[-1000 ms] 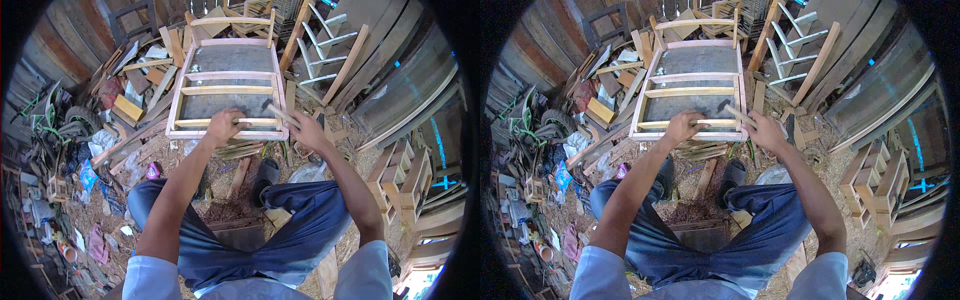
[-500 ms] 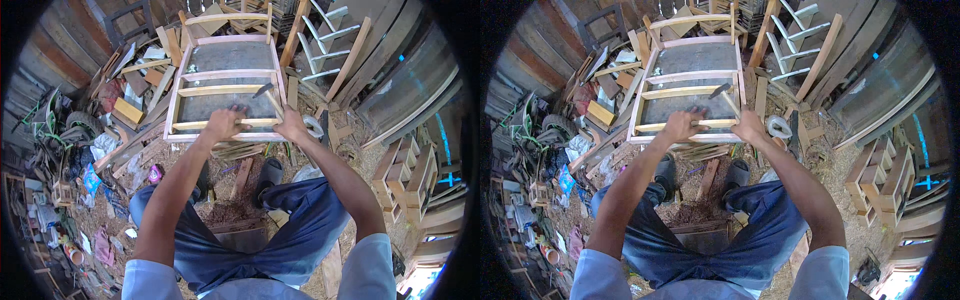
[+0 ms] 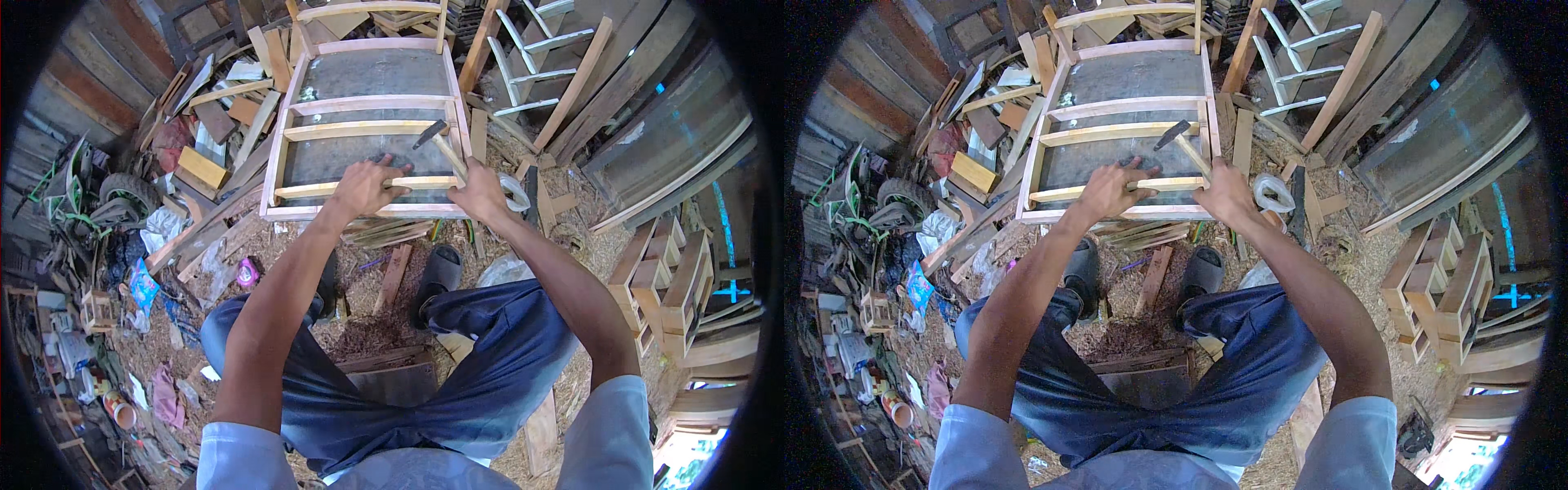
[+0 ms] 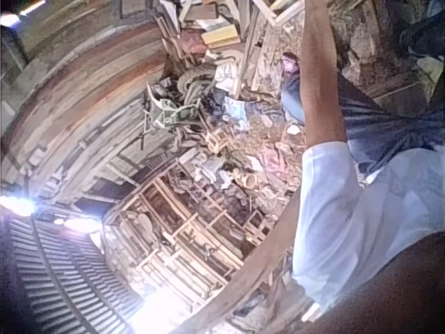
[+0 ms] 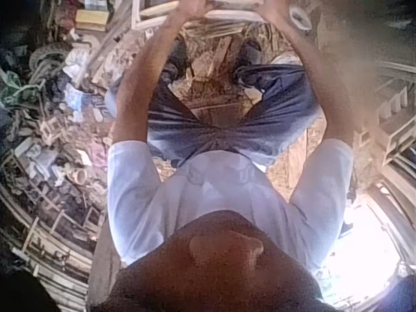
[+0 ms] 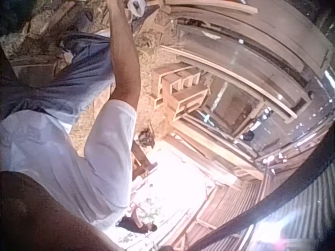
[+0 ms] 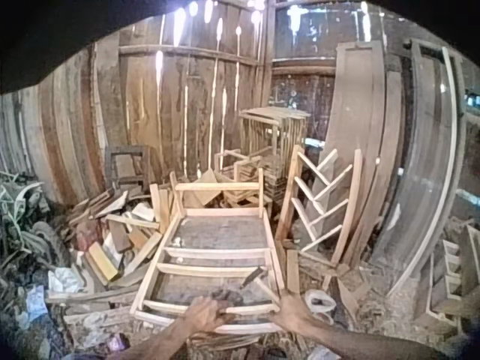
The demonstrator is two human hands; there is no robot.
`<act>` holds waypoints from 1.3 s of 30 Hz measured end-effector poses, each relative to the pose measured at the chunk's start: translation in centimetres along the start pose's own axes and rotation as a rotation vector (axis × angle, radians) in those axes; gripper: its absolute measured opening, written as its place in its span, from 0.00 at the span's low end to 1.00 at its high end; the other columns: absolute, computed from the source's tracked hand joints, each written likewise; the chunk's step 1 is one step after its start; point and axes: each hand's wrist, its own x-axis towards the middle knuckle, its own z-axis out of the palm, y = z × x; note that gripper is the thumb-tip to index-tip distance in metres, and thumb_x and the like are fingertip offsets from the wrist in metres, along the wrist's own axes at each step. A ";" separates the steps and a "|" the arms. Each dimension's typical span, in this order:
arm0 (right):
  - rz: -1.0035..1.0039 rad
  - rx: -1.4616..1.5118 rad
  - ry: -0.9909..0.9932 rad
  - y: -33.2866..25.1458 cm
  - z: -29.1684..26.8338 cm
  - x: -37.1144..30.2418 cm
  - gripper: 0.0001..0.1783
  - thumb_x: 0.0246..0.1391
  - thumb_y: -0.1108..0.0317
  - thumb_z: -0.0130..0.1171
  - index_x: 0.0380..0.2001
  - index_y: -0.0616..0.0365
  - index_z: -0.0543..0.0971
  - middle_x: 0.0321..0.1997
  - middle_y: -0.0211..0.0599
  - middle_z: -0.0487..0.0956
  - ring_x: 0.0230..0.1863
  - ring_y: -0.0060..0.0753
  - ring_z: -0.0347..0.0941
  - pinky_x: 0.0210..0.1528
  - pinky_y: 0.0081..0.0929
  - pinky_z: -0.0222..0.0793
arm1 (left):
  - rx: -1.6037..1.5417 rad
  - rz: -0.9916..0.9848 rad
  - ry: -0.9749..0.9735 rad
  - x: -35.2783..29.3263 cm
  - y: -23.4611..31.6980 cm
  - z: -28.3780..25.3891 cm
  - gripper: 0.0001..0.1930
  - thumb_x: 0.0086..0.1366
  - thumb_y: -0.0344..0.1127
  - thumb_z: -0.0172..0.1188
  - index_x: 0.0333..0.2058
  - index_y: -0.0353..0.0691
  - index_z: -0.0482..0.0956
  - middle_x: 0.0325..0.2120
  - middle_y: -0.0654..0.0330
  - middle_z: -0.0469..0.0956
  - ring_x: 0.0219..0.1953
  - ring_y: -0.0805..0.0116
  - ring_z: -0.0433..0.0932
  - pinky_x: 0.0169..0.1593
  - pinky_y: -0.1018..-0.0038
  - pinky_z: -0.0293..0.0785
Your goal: Assembling a wooden frame by hammering small slats into place.
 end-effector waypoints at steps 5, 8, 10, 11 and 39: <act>-0.020 -0.052 0.043 0.4 0.0 0.0 0.27 0.39 0.65 0.65 0.40 0.72 0.71 0.35 0.60 0.78 0.37 0.56 0.77 0.45 0.41 0.73 | -0.045 -0.005 0.013 0.3 0.2 -0.2 0.21 0.58 0.52 0.57 0.48 0.55 0.77 0.49 0.45 0.72 0.33 0.51 0.79 0.43 0.60 0.74; -0.075 -0.053 0.107 0.4 0.3 0.3 0.27 0.39 0.65 0.64 0.42 0.71 0.71 0.35 0.59 0.78 0.37 0.56 0.77 0.45 0.42 0.73 | -0.026 -0.043 0.006 0.3 0.2 -0.3 0.22 0.56 0.56 0.58 0.50 0.61 0.75 0.51 0.48 0.71 0.38 0.50 0.79 0.43 0.58 0.74; -0.001 -0.026 -0.001 -0.8 0.1 0.5 0.30 0.39 0.65 0.64 0.46 0.70 0.70 0.38 0.60 0.77 0.39 0.56 0.76 0.45 0.42 0.73 | -0.012 -0.040 0.021 -0.5 -0.8 0.1 0.23 0.57 0.56 0.57 0.50 0.60 0.75 0.51 0.48 0.71 0.38 0.50 0.78 0.44 0.58 0.73; -0.031 -0.020 0.001 -2.0 -0.5 0.2 0.30 0.39 0.65 0.64 0.46 0.70 0.70 0.38 0.60 0.77 0.39 0.56 0.76 0.45 0.42 0.73 | -0.006 -0.034 0.028 -1.0 -1.2 -0.4 0.23 0.57 0.56 0.57 0.51 0.60 0.74 0.50 0.49 0.72 0.39 0.50 0.78 0.45 0.59 0.73; -0.530 -0.192 -0.116 -20.7 10.8 2.9 0.08 0.47 0.78 0.50 0.30 0.67 0.78 0.31 0.57 0.79 0.36 0.53 0.78 0.40 0.43 0.74 | -0.436 -0.585 0.407 -13.6 -13.6 -2.6 0.24 0.47 0.42 0.67 0.44 0.43 0.76 0.35 0.44 0.79 0.42 0.46 0.77 0.44 0.61 0.74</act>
